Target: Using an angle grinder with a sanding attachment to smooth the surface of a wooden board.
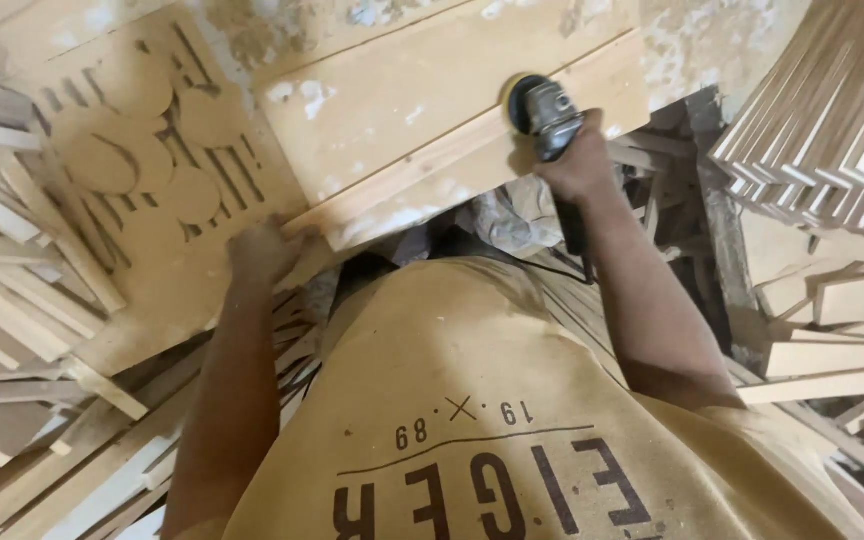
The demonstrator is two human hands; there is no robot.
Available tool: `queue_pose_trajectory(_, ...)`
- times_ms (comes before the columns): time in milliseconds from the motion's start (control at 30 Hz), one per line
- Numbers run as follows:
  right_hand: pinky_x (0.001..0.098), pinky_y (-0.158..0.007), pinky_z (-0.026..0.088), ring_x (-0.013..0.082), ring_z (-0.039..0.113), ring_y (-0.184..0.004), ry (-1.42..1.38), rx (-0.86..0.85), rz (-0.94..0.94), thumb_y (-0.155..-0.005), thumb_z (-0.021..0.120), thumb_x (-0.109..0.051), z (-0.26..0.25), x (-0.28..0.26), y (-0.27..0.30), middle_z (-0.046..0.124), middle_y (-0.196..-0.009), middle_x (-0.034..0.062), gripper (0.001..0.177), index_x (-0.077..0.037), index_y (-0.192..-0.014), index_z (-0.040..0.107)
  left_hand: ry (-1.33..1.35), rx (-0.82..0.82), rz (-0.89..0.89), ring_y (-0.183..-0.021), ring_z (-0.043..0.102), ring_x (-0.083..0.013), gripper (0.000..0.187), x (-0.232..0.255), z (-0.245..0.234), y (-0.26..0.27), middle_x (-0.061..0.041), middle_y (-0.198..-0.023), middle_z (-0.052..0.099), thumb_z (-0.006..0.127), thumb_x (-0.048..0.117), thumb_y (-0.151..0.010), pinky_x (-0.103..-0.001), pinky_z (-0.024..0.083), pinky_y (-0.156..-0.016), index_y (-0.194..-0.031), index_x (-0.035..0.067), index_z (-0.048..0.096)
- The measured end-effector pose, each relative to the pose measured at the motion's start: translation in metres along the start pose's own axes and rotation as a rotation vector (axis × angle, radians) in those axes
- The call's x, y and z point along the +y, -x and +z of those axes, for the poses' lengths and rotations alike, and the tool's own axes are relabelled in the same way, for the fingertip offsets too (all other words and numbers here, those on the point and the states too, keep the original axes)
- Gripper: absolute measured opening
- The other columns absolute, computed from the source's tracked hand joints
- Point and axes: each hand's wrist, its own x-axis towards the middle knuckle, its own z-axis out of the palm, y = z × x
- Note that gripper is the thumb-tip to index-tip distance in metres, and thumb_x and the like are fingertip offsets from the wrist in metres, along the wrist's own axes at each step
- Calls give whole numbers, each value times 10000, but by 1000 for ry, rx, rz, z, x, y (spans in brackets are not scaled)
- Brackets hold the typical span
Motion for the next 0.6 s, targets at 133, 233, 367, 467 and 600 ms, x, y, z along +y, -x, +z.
queue_pose_trajectory(133,503,-1079,612,445,724,-1267,-27,66,82,-732,1016,-200,-46,42,-53,715,-1332,245,912,-66,-1392,401,-9,-118,-94,-1165,775,-450,764,6,-6,-9,-210,-1202,823,575,780,-1016,-563,587,-1000,-1425,162,763)
queue_pose_trajectory(233,379,-1044,653,336,706,-1267,-78,71,197,-758,974,-101,-79,53,-72,654,-1399,186,920,-86,-1450,367,-35,-282,-190,-1217,741,-423,920,9,-10,-17,-185,-1275,802,482,903,-960,-538,537,-1027,-1530,205,668)
queue_pose_trajectory(367,359,-1105,634,339,670,-1309,-75,89,206,-755,985,-71,-103,69,-92,614,-1427,178,953,-106,-1476,362,13,-351,-273,-1339,691,-441,914,23,-25,-13,-203,-1410,769,516,874,-975,-541,460,-1143,-1590,206,628)
queue_pose_trajectory(467,307,-1022,672,296,694,-1223,-93,86,195,-785,986,-75,-109,74,-105,616,-1342,148,886,-119,-1410,359,15,-378,-281,-1330,688,-467,944,26,-29,-13,-242,-1406,764,520,884,-969,-553,471,-1122,-1608,196,609)
queue_pose_trajectory(600,318,-959,691,270,706,-1170,-97,89,248,-813,956,-65,-107,74,-99,602,-1342,144,857,-133,-1414,349,74,-359,-290,-1388,643,-467,919,30,-36,-8,-241,-1474,728,542,853,-988,-572,435,-1203,-1651,220,600)
